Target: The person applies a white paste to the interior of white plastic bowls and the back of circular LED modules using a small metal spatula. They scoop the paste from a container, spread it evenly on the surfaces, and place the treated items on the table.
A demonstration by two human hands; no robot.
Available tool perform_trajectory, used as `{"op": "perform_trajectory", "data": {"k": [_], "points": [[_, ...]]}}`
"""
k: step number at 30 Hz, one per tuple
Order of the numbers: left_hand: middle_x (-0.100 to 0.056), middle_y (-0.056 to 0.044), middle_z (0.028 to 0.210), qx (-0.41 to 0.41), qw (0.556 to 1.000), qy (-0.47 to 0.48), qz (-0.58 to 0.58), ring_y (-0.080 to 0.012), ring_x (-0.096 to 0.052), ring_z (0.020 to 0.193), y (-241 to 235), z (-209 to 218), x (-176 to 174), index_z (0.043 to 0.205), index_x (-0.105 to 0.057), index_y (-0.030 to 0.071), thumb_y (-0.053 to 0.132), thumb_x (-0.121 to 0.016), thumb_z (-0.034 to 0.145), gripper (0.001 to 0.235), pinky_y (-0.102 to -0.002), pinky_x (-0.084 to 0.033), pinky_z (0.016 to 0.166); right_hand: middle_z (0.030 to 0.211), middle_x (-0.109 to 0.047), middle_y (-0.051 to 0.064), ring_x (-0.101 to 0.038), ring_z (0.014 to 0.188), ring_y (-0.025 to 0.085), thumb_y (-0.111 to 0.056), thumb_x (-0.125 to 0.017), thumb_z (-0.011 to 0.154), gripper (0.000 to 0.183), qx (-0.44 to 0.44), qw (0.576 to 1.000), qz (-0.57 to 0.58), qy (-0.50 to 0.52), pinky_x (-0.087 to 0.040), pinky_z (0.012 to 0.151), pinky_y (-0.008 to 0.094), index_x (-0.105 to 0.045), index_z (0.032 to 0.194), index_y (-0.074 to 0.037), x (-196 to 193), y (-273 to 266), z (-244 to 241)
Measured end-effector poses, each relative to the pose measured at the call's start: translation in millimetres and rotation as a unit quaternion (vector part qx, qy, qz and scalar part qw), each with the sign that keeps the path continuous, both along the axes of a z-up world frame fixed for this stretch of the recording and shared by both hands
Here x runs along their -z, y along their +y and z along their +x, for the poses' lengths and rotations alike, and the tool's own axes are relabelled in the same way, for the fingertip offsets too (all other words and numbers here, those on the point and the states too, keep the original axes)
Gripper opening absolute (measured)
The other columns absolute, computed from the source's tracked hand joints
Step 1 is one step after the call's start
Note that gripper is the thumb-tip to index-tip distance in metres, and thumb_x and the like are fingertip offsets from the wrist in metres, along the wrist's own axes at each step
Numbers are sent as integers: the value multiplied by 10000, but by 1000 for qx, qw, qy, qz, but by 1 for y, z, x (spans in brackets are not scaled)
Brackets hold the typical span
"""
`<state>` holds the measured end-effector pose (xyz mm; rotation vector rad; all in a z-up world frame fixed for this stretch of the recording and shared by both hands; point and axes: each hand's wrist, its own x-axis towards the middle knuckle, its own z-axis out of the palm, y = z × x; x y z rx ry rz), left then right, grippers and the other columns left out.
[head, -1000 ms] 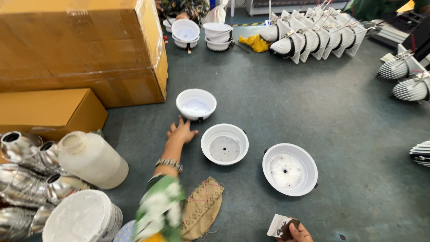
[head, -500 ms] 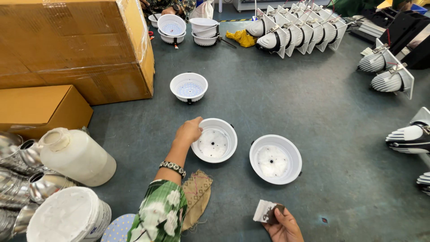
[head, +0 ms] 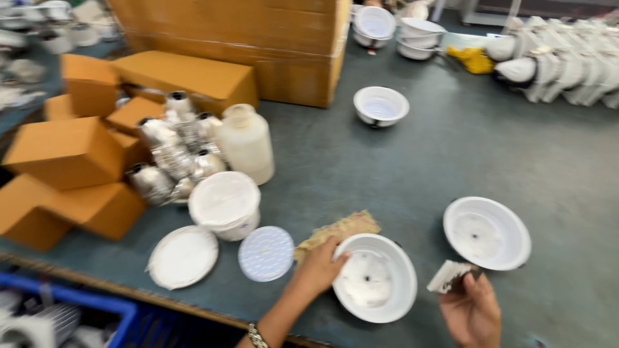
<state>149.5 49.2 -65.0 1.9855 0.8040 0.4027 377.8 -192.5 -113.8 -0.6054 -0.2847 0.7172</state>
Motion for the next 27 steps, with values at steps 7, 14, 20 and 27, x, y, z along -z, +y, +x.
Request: {"op": "perform_trajectory", "data": {"k": [7,14,20,27], "points": [[-665,-118,1184,-82,984,-155,-27,-255,-727,983,-53,-95,-1,1257,-586,71,287,-697,923,413,-382,-586,788,1043,-777,140,-721,962,206,-36,-660,964,174,-163,860,-92,-474,-566,879,360,-732,1097,51,-167,161,-89],[-732,-108,922,-27,972,-235,10,-219,-764,807,-43,-135,45,1192,-683,64,200,-721,970,263,-350,-613,695,840,-763,146,-745,743,278,-214,-695,907,210,-204,599,-203,-747,-561,698,393,-749,1051,-71,-202,335,-209],[-716,-131,864,-7,962,-264,73,-254,-745,783,-36,-138,54,1117,-693,32,131,-753,964,192,-372,-608,692,796,-723,198,-696,719,357,-243,-738,873,240,-190,566,-213,-774,-523,674,453,-741,956,-18,-169,389,-246],[-710,-114,846,19,964,-254,82,-256,-741,791,-32,-141,47,1061,-678,37,137,-749,969,153,-381,-595,703,699,-684,210,-674,632,366,-243,-704,919,230,-200,583,-292,-731,-496,625,457,-730,963,-19,-167,369,-264]]}}
